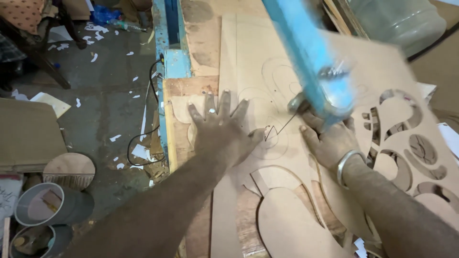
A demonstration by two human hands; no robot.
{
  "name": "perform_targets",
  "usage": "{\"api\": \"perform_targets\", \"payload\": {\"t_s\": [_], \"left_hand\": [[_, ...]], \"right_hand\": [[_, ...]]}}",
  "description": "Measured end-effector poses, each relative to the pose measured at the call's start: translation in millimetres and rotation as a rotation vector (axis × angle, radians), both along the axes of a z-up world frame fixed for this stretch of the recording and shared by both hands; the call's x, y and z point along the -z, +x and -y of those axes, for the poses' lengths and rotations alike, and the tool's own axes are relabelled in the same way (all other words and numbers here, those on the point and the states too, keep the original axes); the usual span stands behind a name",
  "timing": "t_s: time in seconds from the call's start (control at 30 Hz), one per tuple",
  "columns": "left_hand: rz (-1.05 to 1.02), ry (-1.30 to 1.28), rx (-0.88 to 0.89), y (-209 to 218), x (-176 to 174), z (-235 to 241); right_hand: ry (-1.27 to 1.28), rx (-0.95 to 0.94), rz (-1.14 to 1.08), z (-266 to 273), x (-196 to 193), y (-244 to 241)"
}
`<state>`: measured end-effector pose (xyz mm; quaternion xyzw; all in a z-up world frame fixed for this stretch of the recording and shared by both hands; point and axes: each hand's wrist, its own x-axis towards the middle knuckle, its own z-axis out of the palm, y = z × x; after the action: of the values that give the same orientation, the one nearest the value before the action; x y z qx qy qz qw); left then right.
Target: Operate a fret saw to cut intricate patterns into a wooden board.
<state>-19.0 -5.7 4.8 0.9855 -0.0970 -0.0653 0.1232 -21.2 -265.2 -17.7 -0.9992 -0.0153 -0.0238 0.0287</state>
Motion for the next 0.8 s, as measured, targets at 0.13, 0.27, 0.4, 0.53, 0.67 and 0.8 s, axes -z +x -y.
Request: {"api": "perform_targets", "payload": {"t_s": [0.13, 0.27, 0.4, 0.53, 0.67, 0.8], "left_hand": [[-0.018, -0.021, -0.011, -2, -2, 0], [-0.029, -0.029, -0.019, -4, -4, 0], [-0.038, -0.035, -0.022, -4, -2, 1], [-0.047, -0.029, -0.025, -4, -1, 2], [-0.059, -0.025, -0.027, -5, -3, 3], [-0.064, -0.023, -0.035, -5, -2, 5]], "right_hand": [[-0.026, 0.033, -0.030, 8, 6, 4], [-0.034, -0.034, 0.071, 12, 11, 8], [0.011, -0.038, 0.059, 12, 10, 10], [0.024, 0.002, 0.029, 6, 3, 9], [0.017, -0.004, 0.002, 4, -1, 11], [0.029, -0.022, 0.021, 7, 1, 15]]}}
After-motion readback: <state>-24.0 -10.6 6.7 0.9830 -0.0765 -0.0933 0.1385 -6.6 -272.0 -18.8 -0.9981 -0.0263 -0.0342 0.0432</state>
